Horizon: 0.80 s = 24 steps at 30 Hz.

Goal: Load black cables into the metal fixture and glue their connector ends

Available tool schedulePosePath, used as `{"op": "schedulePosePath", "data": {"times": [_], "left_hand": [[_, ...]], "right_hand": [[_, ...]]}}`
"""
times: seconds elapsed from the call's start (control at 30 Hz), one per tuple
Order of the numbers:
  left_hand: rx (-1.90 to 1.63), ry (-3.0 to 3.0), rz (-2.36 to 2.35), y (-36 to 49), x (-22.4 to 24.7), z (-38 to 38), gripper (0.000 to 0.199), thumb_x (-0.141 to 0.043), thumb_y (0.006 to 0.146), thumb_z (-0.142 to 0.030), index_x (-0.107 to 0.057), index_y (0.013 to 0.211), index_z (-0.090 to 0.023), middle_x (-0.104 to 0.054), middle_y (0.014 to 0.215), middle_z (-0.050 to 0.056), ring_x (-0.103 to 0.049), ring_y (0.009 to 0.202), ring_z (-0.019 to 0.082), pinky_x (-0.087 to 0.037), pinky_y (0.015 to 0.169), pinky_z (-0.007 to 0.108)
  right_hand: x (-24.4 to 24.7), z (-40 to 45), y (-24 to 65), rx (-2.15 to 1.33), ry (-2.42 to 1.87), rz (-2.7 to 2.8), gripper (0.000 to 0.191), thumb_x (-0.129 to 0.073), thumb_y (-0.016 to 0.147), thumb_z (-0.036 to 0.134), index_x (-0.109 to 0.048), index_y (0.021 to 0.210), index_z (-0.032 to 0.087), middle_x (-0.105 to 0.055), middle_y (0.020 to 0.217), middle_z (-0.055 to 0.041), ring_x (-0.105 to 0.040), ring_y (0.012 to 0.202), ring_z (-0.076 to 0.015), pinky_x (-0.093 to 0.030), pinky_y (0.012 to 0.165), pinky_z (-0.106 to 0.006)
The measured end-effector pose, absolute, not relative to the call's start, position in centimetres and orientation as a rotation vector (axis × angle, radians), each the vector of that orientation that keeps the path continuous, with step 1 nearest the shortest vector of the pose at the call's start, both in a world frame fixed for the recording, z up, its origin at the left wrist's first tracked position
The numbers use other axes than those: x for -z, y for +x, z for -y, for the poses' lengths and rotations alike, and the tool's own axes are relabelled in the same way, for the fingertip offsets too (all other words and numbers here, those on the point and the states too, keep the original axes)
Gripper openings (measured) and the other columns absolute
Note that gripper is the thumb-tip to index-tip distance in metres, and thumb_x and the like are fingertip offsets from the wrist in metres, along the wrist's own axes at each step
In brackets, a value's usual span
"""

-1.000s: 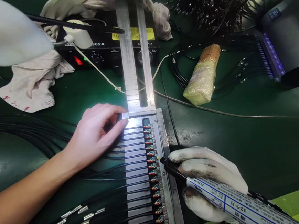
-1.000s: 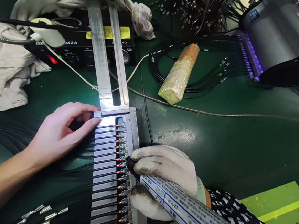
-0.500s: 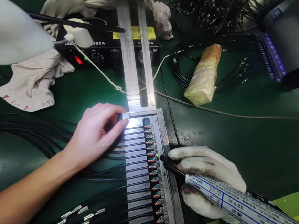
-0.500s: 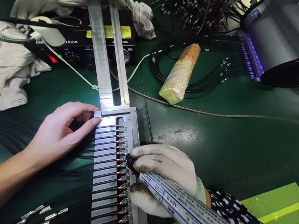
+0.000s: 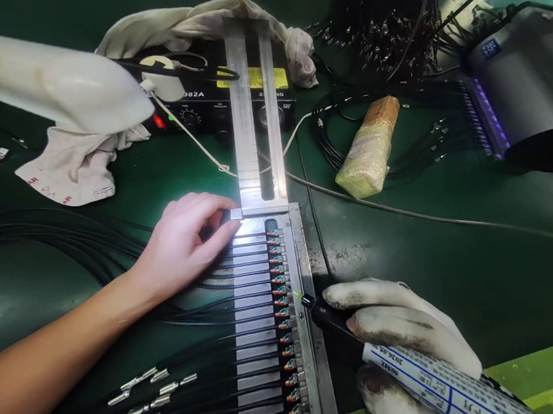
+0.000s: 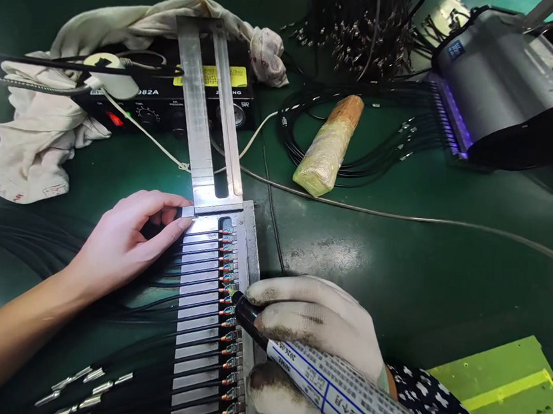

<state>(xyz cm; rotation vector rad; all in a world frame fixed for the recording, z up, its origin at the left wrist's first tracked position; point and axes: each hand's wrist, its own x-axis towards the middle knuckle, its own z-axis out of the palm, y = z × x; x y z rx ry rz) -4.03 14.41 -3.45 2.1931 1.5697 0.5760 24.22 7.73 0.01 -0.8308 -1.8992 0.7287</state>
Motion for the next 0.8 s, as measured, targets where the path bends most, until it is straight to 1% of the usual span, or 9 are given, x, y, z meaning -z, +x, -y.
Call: {"op": "schedulePosePath", "data": {"times": [0.1, 0.2, 0.3, 0.57, 0.8], "left_hand": [[-0.577, 2.189, -1.575, -4.02, 3.45, -14.43, 0.021, -0.055, 0.093, -0.038, -0.062, 0.104, -0.021, -0.052, 0.077, -0.001, -0.049, 0.076, 0.017, -0.036, 0.062, 0.029], [-0.577, 2.198, -1.576, -3.96, 3.52, -14.49, 0.021, -0.055, 0.094, -0.038, -0.062, 0.104, -0.021, -0.052, 0.077, -0.001, -0.049, 0.076, 0.017, -0.037, 0.063, 0.028], [-0.573, 2.207, -1.568, -3.9, 3.52, -14.53, 0.022, -0.055, 0.094, -0.038, -0.062, 0.104, -0.021, -0.052, 0.077, -0.001, -0.049, 0.077, 0.017, -0.038, 0.063, 0.028], [-0.568, 2.179, -1.579, -3.87, 3.27, -14.35, 0.022, -0.054, 0.094, -0.038, -0.062, 0.104, -0.02, -0.052, 0.077, 0.0, -0.049, 0.076, 0.017, -0.036, 0.059, 0.027], [-0.568, 2.189, -1.582, -3.86, 3.45, -14.4, 0.021, -0.055, 0.094, -0.038, -0.061, 0.104, -0.021, -0.053, 0.077, 0.0, -0.05, 0.077, 0.018, -0.038, 0.063, 0.029]], "right_hand": [[0.2, -7.58, 24.14, -0.707, -0.861, 1.968, 0.016, -0.063, 0.087, 0.027, -0.064, 0.098, 0.016, -0.075, 0.094, -0.0095, -0.074, 0.089, -0.0217, -0.064, 0.075, -0.031], [0.71, -7.64, 23.98, -0.683, -0.892, 2.003, 0.015, -0.062, 0.086, 0.03, -0.064, 0.093, 0.018, -0.075, 0.097, -0.0094, -0.074, 0.088, -0.0207, -0.064, 0.075, -0.031], [0.94, -7.79, 23.87, -0.683, -0.909, 1.996, 0.014, -0.063, 0.085, 0.029, -0.064, 0.093, 0.018, -0.075, 0.096, -0.0094, -0.074, 0.087, -0.021, -0.064, 0.075, -0.031], [0.67, -8.18, 23.81, -0.701, -0.91, 2.012, 0.013, -0.062, 0.085, 0.028, -0.063, 0.093, 0.018, -0.075, 0.094, -0.0107, -0.075, 0.085, -0.0213, -0.064, 0.072, -0.031], [0.71, -7.94, 23.8, -0.723, -0.896, 1.966, 0.014, -0.062, 0.085, 0.03, -0.065, 0.092, 0.017, -0.075, 0.094, -0.0101, -0.075, 0.085, -0.0206, -0.064, 0.073, -0.03]]}}
